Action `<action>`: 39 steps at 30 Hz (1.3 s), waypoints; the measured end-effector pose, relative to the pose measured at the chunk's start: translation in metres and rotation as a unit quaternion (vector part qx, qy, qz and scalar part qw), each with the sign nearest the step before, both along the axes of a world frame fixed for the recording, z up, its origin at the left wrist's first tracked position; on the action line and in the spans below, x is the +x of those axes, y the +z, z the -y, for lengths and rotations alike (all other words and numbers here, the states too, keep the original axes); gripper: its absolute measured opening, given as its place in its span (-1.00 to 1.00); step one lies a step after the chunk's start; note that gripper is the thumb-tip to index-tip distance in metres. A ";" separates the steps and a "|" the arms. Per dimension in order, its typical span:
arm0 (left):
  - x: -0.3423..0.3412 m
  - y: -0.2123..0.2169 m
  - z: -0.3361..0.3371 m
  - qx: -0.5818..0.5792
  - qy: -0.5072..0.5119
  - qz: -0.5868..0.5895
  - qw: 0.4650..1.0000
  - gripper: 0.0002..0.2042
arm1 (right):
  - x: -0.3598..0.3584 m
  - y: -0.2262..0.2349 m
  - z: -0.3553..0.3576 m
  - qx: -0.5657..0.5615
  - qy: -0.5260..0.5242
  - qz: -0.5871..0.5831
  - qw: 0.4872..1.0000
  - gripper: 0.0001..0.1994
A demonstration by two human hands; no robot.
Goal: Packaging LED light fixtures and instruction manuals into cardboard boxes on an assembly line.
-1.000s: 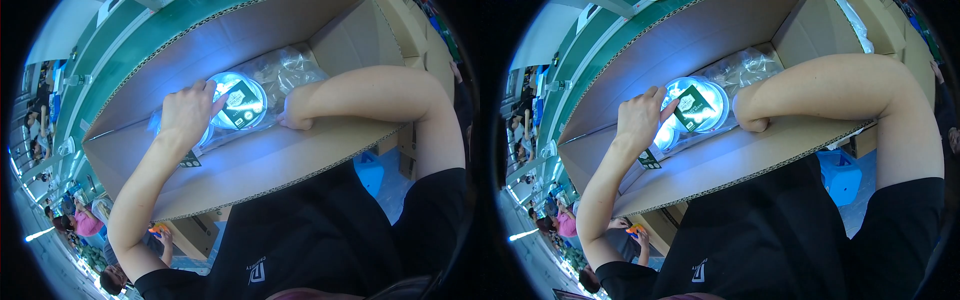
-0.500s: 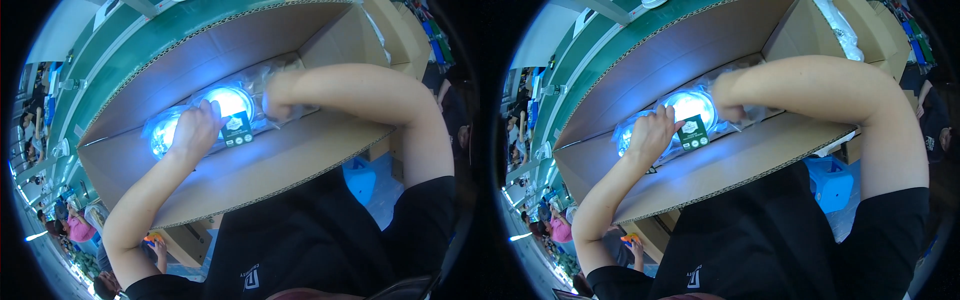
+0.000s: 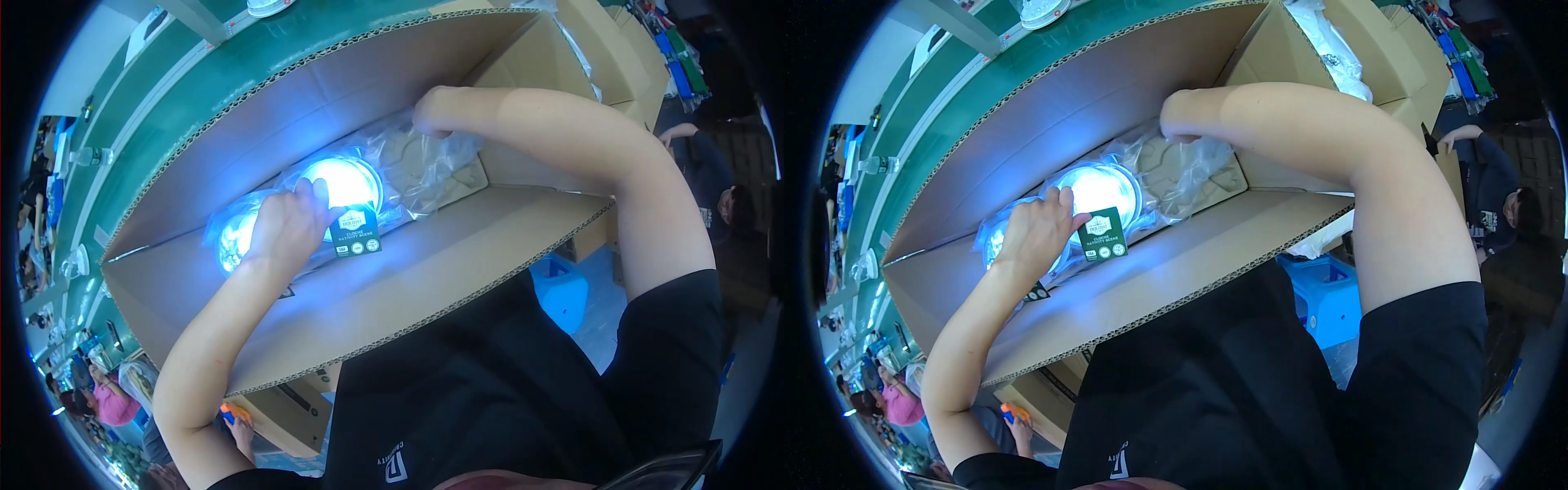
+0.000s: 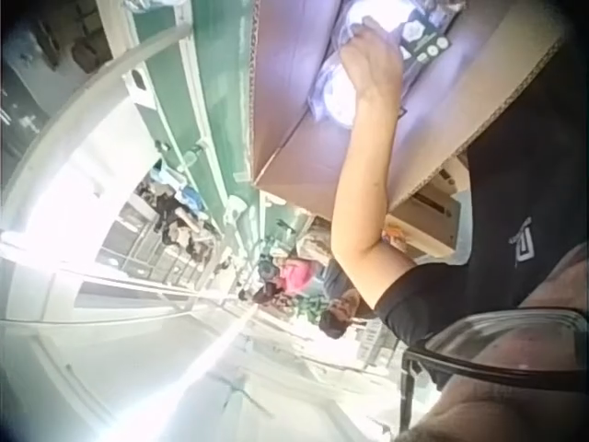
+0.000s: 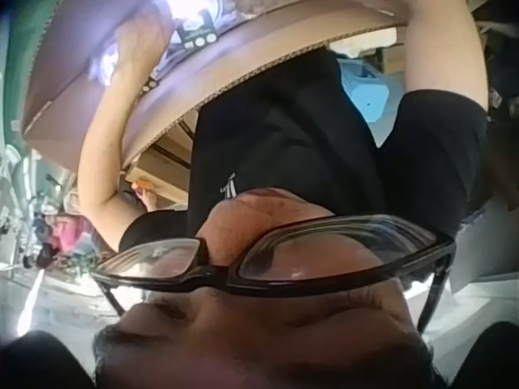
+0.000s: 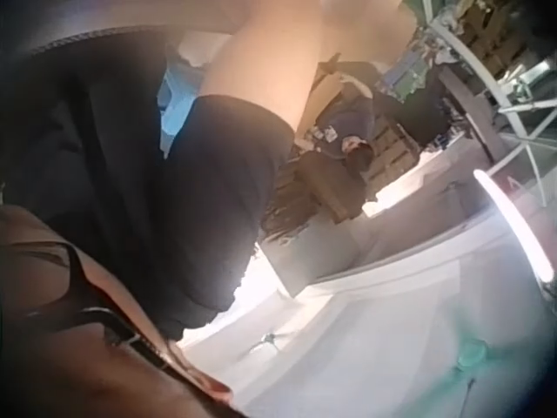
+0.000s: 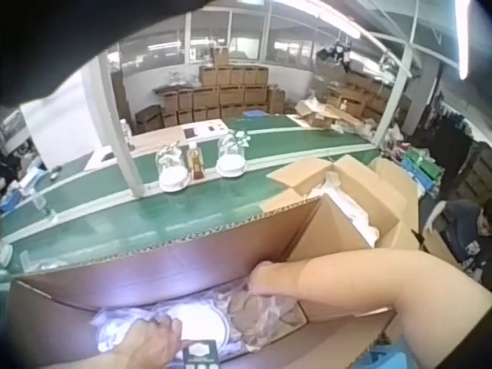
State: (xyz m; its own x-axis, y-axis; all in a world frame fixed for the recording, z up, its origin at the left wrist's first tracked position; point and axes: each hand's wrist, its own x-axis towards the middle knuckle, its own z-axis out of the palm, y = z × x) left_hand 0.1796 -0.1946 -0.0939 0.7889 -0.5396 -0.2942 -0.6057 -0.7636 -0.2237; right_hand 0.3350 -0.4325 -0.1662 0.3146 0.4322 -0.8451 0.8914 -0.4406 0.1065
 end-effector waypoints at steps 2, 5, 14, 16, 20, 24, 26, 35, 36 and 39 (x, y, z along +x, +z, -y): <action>0.000 -0.001 -0.002 -0.012 -0.001 0.004 1.000 -0.57 | -0.002 0.007 -0.009 0.027 -0.038 0.031 0.998 -0.73; -0.001 0.000 -0.005 -0.018 -0.003 0.011 1.000 -0.57 | -0.007 0.018 -0.036 -0.142 -0.046 0.058 0.987 -0.75; -0.002 0.008 -0.009 -0.033 -0.061 0.048 0.996 -0.56 | -0.039 -0.039 0.002 -0.035 -0.001 -0.192 0.981 -0.61; 0.001 0.012 -0.001 -0.022 -0.029 0.003 0.999 -0.55 | -0.044 -0.055 0.037 -0.095 -0.059 -0.280 0.954 -0.60; -0.017 0.015 -0.013 -0.025 0.024 -0.015 0.999 -0.57 | -0.066 -0.003 0.014 -0.283 -0.206 -0.220 0.910 -0.74; -0.003 0.023 0.003 -0.052 -0.002 0.004 0.999 -0.56 | -0.046 -0.020 0.038 -0.150 -0.146 -0.332 0.920 -0.68; 0.003 0.027 0.002 -0.051 0.009 -0.029 0.998 -0.53 | -0.027 -0.022 0.016 0.022 -0.158 -0.281 0.946 -0.65; 0.009 0.093 -0.034 -0.124 0.068 -0.163 0.976 -0.51 | 0.041 -0.115 0.041 0.149 -0.324 -0.165 0.919 -0.63; 0.012 0.078 -0.037 -0.064 0.039 -0.137 0.988 -0.52 | 0.047 -0.084 -0.064 0.184 -0.261 -0.186 0.929 -0.63; -0.008 0.135 -0.055 -0.094 0.104 -0.197 0.970 -0.48 | 0.011 -0.009 0.017 0.006 -0.068 -0.186 0.980 -0.48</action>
